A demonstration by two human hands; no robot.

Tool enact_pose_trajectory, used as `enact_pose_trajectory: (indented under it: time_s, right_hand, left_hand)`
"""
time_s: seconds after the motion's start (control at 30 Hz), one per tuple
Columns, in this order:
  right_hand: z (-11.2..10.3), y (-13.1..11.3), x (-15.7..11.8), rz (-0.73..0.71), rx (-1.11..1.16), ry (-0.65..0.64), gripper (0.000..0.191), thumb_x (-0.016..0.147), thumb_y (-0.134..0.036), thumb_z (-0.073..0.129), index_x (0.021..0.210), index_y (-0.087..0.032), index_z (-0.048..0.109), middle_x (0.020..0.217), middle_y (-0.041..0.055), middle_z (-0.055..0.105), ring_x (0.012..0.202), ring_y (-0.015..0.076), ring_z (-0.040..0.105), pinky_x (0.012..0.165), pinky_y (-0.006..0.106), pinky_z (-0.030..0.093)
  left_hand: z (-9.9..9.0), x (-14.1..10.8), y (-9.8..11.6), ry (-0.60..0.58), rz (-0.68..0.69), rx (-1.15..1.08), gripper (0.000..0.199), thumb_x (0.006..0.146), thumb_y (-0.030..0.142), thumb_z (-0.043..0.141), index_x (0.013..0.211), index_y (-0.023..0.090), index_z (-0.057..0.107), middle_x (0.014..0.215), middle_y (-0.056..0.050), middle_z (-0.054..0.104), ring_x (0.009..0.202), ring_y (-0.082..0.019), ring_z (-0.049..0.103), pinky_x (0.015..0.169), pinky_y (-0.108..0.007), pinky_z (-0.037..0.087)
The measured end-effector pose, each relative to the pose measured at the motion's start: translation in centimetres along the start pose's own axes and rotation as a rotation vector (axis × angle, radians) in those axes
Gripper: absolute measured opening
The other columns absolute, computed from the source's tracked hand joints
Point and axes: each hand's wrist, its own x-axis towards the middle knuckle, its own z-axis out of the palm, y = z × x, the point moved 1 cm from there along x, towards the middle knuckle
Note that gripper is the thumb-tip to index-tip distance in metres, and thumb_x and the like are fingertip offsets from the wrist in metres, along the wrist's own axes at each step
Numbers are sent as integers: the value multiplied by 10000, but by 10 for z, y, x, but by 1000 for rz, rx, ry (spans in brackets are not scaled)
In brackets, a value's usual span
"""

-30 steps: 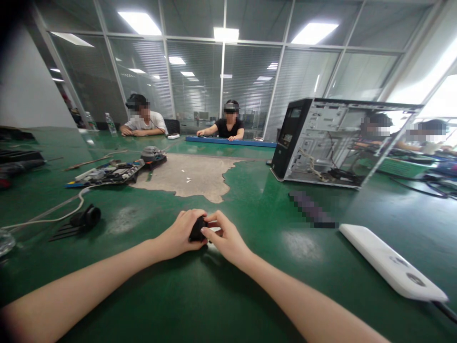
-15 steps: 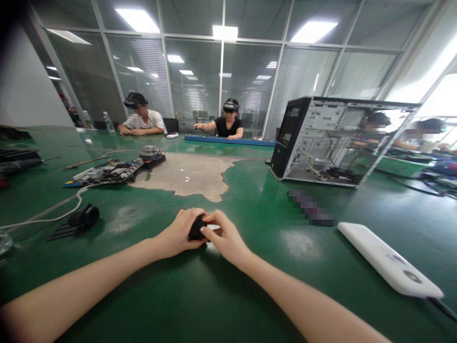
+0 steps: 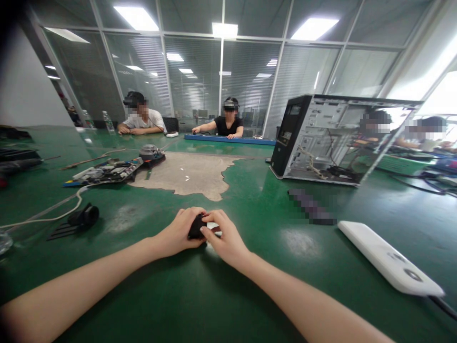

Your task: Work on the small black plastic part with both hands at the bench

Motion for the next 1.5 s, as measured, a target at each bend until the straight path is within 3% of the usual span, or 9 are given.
enact_pose_trajectory:
  time_s: [0.23, 0.5, 0.77, 0.97, 1.07, 1.27, 1.37, 1.5]
  right_hand:
    - [2, 11, 4, 180, 144, -72, 233, 798, -279, 484, 1016, -208, 441, 977, 45, 519, 856, 148, 550, 710, 299, 497]
    - [1, 3, 1, 81, 74, -35, 160, 793, -258, 493, 946, -212, 475, 933, 26, 522, 902, 159, 539, 688, 270, 494]
    - [2, 7, 2, 139, 64, -63, 250, 798, -228, 474, 1045, -209, 447, 1004, 54, 506, 890, 153, 535, 711, 302, 507]
    - [0, -3, -2, -13, -17, -16, 206, 761, -196, 518, 962, -225, 484, 1043, 41, 466, 995, 163, 483, 782, 298, 483]
    - [0, -2, 0, 25, 10, 3, 157, 771, -224, 506, 927, -218, 486, 996, 39, 489, 955, 165, 512, 739, 298, 495]
    - [1, 3, 2, 143, 70, -35, 257, 772, -264, 510, 1016, -207, 453, 1010, 56, 498, 930, 172, 525, 708, 312, 506]
    - [2, 0, 0, 125, 79, -72, 243, 782, -259, 502, 1013, -205, 451, 969, 43, 514, 890, 156, 541, 736, 314, 499]
    - [1, -3, 0, 46, 38, -7, 156, 794, -252, 489, 942, -206, 479, 983, 37, 504, 914, 151, 529, 759, 304, 486]
  left_hand:
    - [2, 1, -1, 0, 2, 12, 518, 674, 292, 603, 1099, 200, 323, 1022, -51, 497, 931, -229, 470, 797, -357, 323]
    - [0, 0, 0, 10, 15, 23, 487, 680, 266, 590, 1085, 201, 328, 1021, -52, 499, 918, -227, 474, 788, -357, 327]
    - [1, 1, -1, 5, 12, 8, 518, 665, 257, 601, 1098, 201, 323, 1022, -51, 495, 931, -226, 470, 796, -357, 327]
    - [-1, 0, -1, -17, 10, 9, 543, 644, 223, 599, 1106, 203, 314, 1046, -56, 489, 942, -231, 465, 801, -363, 321]
    - [0, 0, -1, -11, 7, 10, 517, 664, 241, 591, 1099, 204, 315, 1037, -54, 493, 936, -228, 466, 799, -362, 318]
    - [0, 0, -1, -5, 14, 13, 515, 667, 245, 599, 1097, 203, 319, 1022, -51, 497, 929, -226, 469, 792, -357, 325]
    - [0, 0, -1, -5, 12, 19, 528, 651, 225, 604, 1097, 201, 322, 1021, -51, 498, 927, -227, 472, 796, -360, 326]
    - [-1, -1, 1, 4, 22, 11, 530, 663, 243, 602, 1107, 206, 314, 1042, -55, 494, 943, -227, 469, 807, -362, 322]
